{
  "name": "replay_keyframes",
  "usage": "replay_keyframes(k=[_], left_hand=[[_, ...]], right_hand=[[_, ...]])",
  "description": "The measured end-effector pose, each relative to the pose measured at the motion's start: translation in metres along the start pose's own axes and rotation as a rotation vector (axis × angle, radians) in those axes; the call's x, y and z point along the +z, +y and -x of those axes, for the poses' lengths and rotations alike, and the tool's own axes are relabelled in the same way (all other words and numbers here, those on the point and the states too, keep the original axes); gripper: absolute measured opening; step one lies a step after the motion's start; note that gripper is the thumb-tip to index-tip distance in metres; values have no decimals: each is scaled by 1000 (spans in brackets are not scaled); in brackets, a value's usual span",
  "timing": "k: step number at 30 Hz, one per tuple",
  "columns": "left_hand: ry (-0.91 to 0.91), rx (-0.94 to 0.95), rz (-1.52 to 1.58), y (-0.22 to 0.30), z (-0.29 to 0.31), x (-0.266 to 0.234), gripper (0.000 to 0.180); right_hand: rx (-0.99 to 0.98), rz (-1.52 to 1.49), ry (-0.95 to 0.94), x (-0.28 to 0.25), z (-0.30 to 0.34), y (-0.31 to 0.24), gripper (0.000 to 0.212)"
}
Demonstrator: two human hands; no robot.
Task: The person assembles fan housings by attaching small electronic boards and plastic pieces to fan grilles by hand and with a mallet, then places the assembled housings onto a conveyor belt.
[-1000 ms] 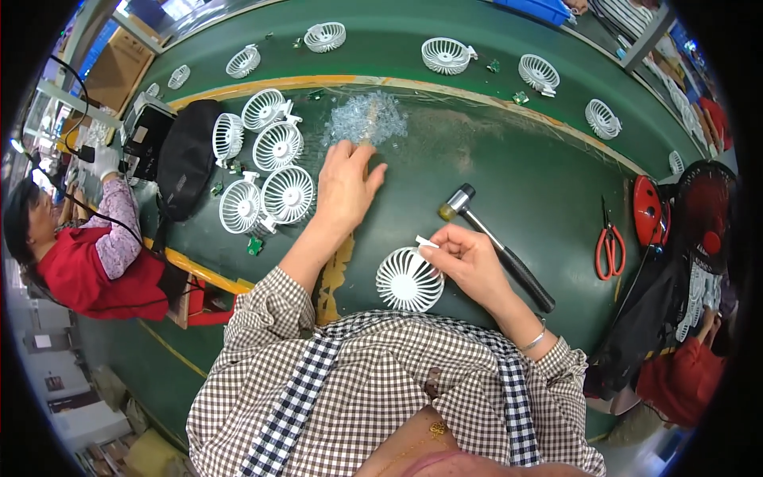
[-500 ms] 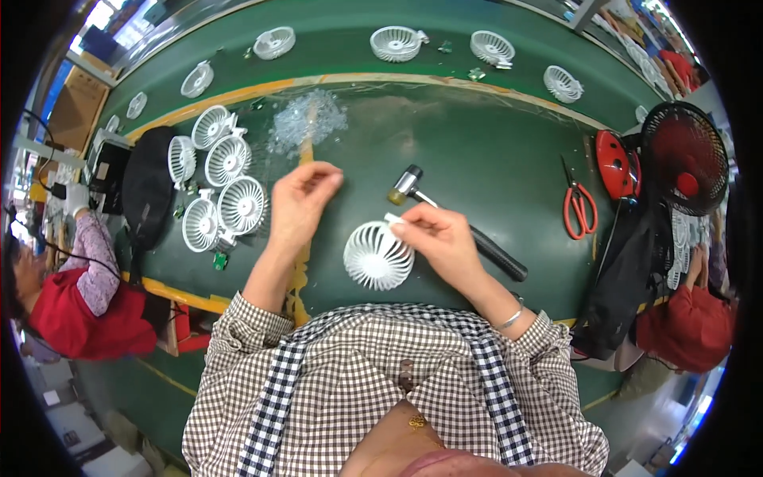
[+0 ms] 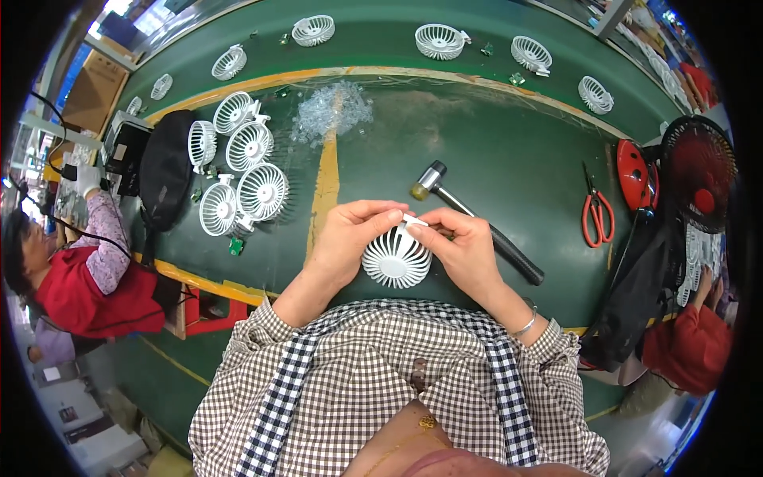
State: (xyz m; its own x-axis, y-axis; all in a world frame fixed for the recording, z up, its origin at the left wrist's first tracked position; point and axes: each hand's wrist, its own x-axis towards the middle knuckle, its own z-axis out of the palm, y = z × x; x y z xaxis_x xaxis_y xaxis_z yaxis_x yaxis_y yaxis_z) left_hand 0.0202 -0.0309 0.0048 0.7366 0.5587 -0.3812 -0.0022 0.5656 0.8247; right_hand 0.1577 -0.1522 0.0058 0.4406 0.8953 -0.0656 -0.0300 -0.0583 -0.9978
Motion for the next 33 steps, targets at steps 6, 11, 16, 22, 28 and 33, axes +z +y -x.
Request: replay_keyframes(k=[6,11,16,22,28,33], left_hand=[[-42,196,-315,8,8,1,19],[79,123,-131,-6,-4,3,15],[94,57,-130,3,4,19,15],[-91,175,-104,-5,0,-7,19],[-214,348,-516,23,0,3,15],[-418,481,-861,52,-15,19,15]], right_hand=[[-30,-44,-26,-2,1,4,12],[-80,49,46,0,-3,6,14],[-163,67,100,-1,-2,1,13],[65,-225,-280,-19,-6,-1,12],[-21,72,-266,-25,-3,-28,11],[-158,399,-306,-46,-18,-56,16]])
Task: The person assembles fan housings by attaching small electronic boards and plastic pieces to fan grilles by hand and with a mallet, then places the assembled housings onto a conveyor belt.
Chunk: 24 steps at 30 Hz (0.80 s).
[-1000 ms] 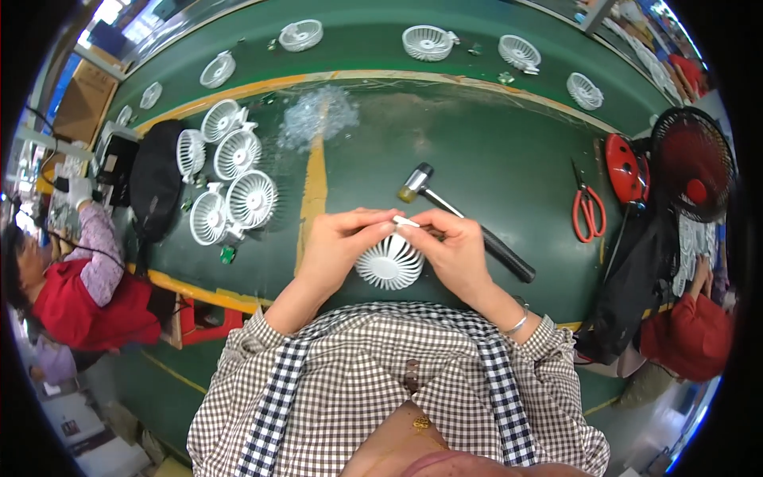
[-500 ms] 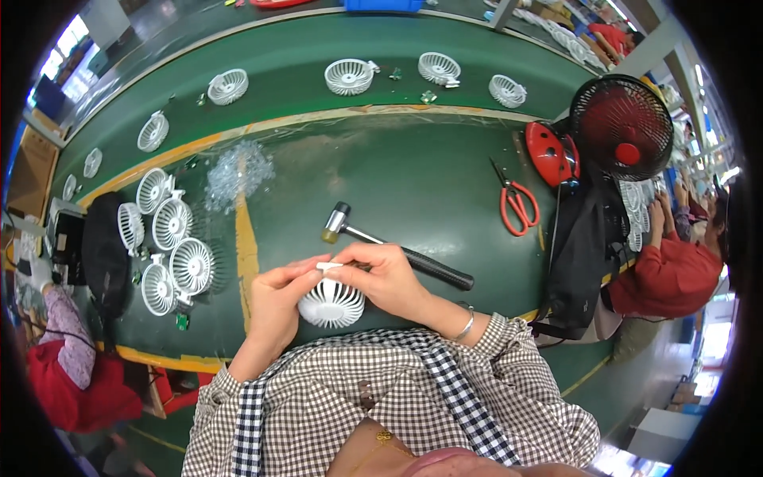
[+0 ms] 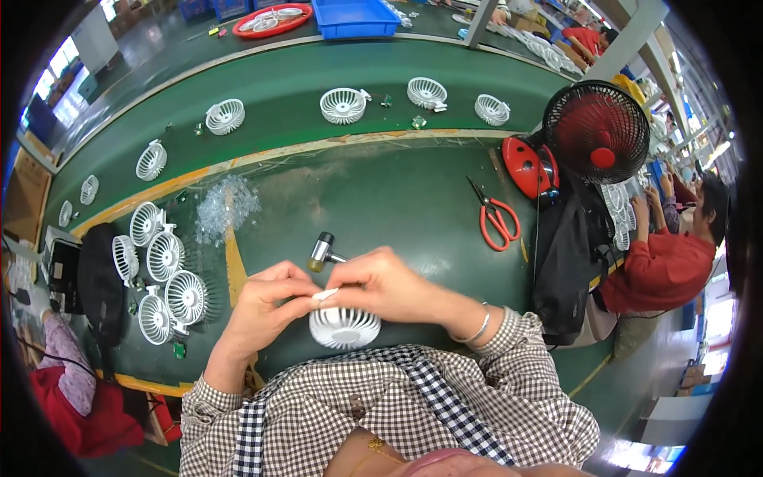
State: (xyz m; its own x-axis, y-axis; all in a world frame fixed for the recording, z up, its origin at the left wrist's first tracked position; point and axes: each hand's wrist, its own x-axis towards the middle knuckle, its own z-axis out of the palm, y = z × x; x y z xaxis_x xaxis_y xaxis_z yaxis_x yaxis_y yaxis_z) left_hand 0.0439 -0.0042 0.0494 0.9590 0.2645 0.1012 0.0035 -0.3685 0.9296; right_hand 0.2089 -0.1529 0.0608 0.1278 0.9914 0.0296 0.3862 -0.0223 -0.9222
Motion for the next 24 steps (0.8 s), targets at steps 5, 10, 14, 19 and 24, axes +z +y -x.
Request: replay_keyframes(k=[5,10,14,19,24], left_hand=[[345,4,-19,-22,-14,7,19],[489,-132,-72,-69,3,22,15],[485,-80,-290,-70,0,24,14],[513,22,-327,-75,11,21,14],[534,133,-170,-93,-7,26,10]], right_hand=[[-67,276,521,-120,-37,-3,13],[44,1019,885,-289,-77,84,20],[217,1275,778,-335,-96,172,21],[282,1000,533,-265,-139,171,50],[96,898,451,-264,-141,213,63]])
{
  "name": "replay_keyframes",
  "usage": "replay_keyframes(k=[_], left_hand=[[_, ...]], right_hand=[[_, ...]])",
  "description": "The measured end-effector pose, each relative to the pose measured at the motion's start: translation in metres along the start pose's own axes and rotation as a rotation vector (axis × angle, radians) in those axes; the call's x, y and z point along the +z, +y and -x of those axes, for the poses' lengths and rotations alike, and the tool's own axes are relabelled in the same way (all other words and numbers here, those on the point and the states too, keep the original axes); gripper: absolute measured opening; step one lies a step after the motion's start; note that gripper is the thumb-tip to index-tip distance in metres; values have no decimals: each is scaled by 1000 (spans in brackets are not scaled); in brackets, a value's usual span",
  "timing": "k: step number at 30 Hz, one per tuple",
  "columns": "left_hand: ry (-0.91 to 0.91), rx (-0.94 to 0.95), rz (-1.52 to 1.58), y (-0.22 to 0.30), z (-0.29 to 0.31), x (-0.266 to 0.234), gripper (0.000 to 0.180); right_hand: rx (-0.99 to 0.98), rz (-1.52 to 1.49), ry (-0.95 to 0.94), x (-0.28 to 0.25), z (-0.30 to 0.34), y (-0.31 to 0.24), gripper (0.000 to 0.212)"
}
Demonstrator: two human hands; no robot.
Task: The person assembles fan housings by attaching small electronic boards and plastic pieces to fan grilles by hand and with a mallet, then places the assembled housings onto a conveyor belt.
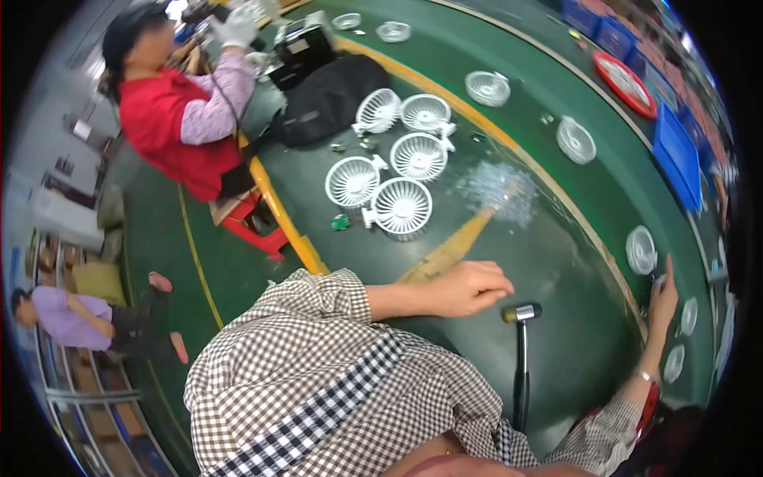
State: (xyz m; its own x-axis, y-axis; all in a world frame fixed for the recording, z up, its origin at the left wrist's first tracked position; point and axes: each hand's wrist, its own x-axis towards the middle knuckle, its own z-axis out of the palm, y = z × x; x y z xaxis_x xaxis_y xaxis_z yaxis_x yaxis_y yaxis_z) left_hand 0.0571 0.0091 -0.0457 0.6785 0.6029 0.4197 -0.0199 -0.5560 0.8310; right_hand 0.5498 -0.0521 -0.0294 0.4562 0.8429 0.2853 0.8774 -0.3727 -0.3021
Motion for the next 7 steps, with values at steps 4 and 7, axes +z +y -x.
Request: replay_keyframes(k=[4,7], left_hand=[[46,12,14,-2,8,0,9],[-29,2,78,6,9,-10,10]], right_hand=[[-401,247,-98,32,-3,-46,36],[-341,223,-135,29,-21,-65,34]])
